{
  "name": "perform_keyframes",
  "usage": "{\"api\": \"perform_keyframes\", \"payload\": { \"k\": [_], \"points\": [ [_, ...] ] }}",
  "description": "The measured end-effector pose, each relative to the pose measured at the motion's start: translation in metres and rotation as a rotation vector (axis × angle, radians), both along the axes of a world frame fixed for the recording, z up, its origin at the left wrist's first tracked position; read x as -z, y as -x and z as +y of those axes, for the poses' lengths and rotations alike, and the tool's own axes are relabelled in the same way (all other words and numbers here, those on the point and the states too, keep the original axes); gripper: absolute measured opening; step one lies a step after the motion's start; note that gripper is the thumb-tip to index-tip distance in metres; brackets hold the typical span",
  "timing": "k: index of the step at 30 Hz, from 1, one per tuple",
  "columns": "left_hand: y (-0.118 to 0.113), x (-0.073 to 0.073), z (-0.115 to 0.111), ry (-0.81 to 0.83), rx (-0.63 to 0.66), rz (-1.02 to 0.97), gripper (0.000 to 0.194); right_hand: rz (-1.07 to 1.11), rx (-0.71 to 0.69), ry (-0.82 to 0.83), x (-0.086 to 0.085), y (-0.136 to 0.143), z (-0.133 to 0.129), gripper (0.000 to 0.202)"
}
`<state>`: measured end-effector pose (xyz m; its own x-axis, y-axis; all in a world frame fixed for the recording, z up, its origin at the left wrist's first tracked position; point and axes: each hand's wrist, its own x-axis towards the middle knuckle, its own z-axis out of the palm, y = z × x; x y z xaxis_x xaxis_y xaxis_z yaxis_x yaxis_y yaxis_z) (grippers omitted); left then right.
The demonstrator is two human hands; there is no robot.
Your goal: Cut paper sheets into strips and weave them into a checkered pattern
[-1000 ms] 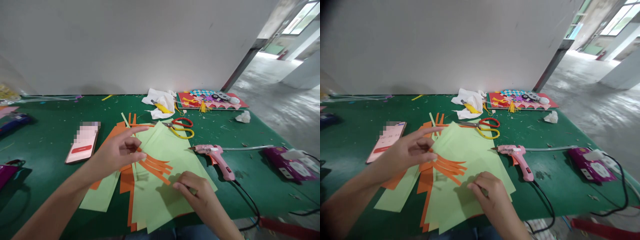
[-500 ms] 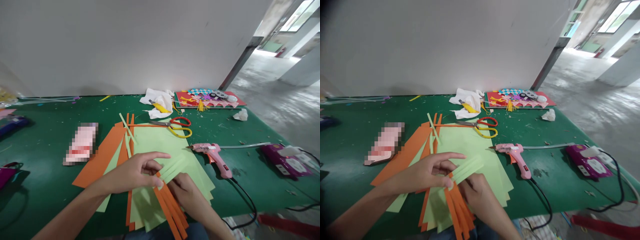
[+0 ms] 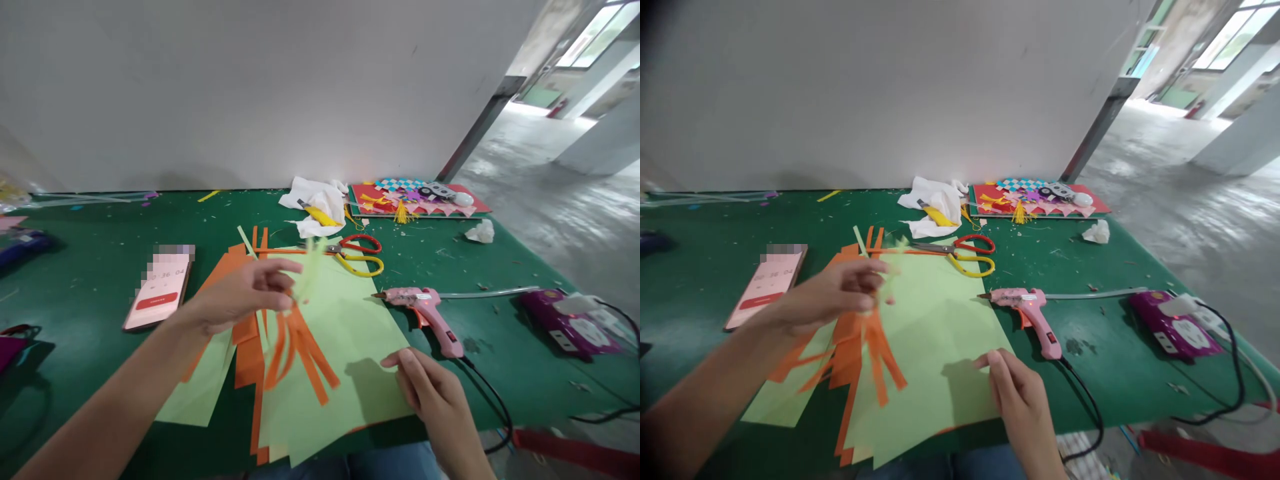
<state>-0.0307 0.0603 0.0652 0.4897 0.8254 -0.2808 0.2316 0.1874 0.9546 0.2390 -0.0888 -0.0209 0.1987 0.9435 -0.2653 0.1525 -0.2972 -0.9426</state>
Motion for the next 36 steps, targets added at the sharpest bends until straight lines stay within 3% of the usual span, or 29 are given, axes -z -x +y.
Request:
{"api": "perform_keyframes", "payload": {
  "k": [2, 4, 10, 15, 17, 19, 21, 27, 36],
  "points": [
    [-0.013, 0.017, 0.003, 0.005, 0.231, 0.168, 0.046, -0.05, -0.008, -0.005, 0.002, -0.002, -0.002, 0.051],
    [-0.023, 0.03, 0.006, -0.091, 0.371, 0.305, 0.043, -0.113, -0.053, -0.016, 0.003, -0.002, -0.003, 0.05],
    [-0.023, 0.036, 0.007, -0.457, 0.372, 0.458, 0.041, -0.402, -0.123, -0.184, -0.005, 0.006, -0.001, 0.035],
    [-0.018, 0.046, -0.017, -0.877, 0.398, 0.589, 0.025, -0.686, -0.178, -0.559, -0.012, 0.023, 0.022, 0.018],
    [-0.019, 0.053, -0.03, -0.952, 0.428, 0.622, 0.029, -0.823, -0.264, -0.67, -0.013, 0.029, 0.035, 0.018],
    [-0.019, 0.06, -0.039, -1.035, 0.411, 0.633, 0.049, -0.943, -0.354, -0.727, -0.013, 0.035, 0.047, 0.021],
    [-0.019, 0.065, -0.044, -1.072, 0.406, 0.642, 0.058, -1.038, -0.415, -0.745, -0.012, 0.041, 0.056, 0.021],
    [-0.016, 0.068, -0.044, -0.98, 0.358, 0.617, 0.059, -1.144, -0.524, -0.625, -0.01, 0.051, 0.065, 0.022],
    [-0.012, 0.071, -0.047, -1.003, 0.37, 0.582, 0.034, -1.109, -0.57, -0.432, -0.017, 0.048, 0.072, 0.014]
  ]
}}
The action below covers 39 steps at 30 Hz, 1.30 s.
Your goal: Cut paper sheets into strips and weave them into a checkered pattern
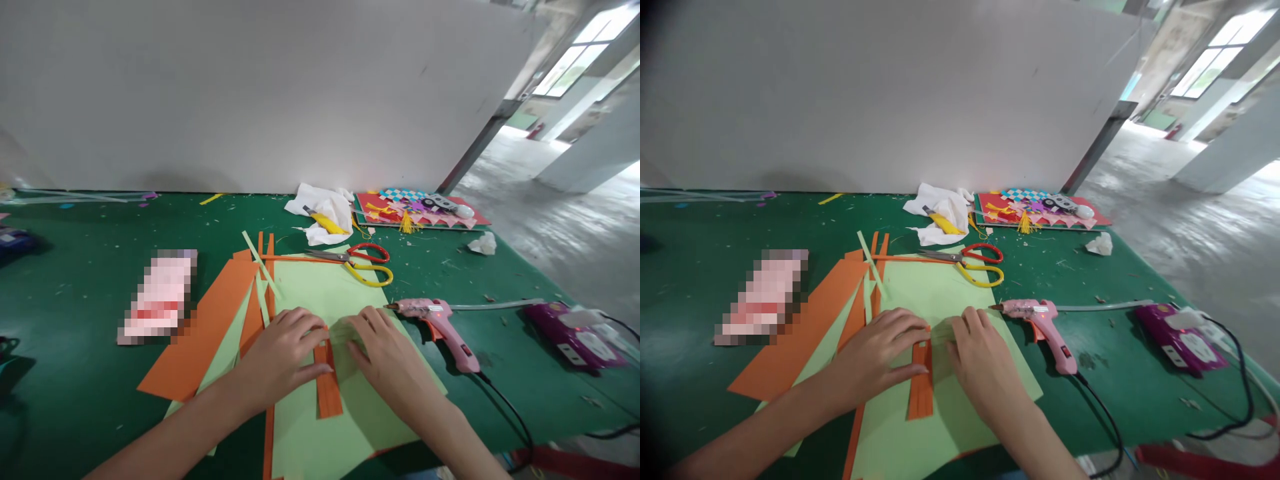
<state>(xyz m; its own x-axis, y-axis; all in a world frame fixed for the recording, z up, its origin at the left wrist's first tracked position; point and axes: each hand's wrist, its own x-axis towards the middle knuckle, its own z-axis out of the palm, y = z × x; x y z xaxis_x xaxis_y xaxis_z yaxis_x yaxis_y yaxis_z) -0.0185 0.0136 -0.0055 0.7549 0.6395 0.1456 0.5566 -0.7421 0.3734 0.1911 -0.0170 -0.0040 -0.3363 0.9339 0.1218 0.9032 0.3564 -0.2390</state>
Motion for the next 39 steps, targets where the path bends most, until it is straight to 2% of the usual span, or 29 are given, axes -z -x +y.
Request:
{"api": "perform_keyframes", "payload": {
  "k": [6, 14, 20, 24, 27, 35, 39],
  "points": [
    [0.001, 0.0, 0.003, -0.023, 0.035, -0.02, 0.035, -0.036, -0.05, -0.032, -0.003, -0.003, 0.005, 0.01],
    [0.001, 0.001, 0.004, -0.03, 0.033, -0.021, 0.033, -0.039, -0.075, 0.05, -0.009, -0.001, 0.01, 0.009],
    [0.002, 0.003, 0.003, -0.029, 0.029, -0.026, 0.033, 0.097, -0.085, 0.04, -0.01, -0.006, 0.006, 0.009],
    [0.002, 0.002, 0.003, -0.028, 0.029, -0.021, 0.033, 0.195, -0.056, -0.004, -0.006, -0.016, -0.005, 0.011],
    [0.001, 0.001, 0.004, -0.024, 0.03, -0.013, 0.032, 0.226, -0.008, -0.103, 0.001, -0.02, -0.012, 0.015],
    [-0.002, -0.006, 0.005, -0.03, 0.044, 0.027, 0.032, 0.214, -0.069, -0.185, 0.019, -0.015, -0.019, 0.024],
    [-0.015, -0.016, 0.006, -0.172, 0.048, 0.076, 0.015, 0.231, -0.086, -0.21, 0.021, -0.014, -0.02, 0.024]
  ]
}}
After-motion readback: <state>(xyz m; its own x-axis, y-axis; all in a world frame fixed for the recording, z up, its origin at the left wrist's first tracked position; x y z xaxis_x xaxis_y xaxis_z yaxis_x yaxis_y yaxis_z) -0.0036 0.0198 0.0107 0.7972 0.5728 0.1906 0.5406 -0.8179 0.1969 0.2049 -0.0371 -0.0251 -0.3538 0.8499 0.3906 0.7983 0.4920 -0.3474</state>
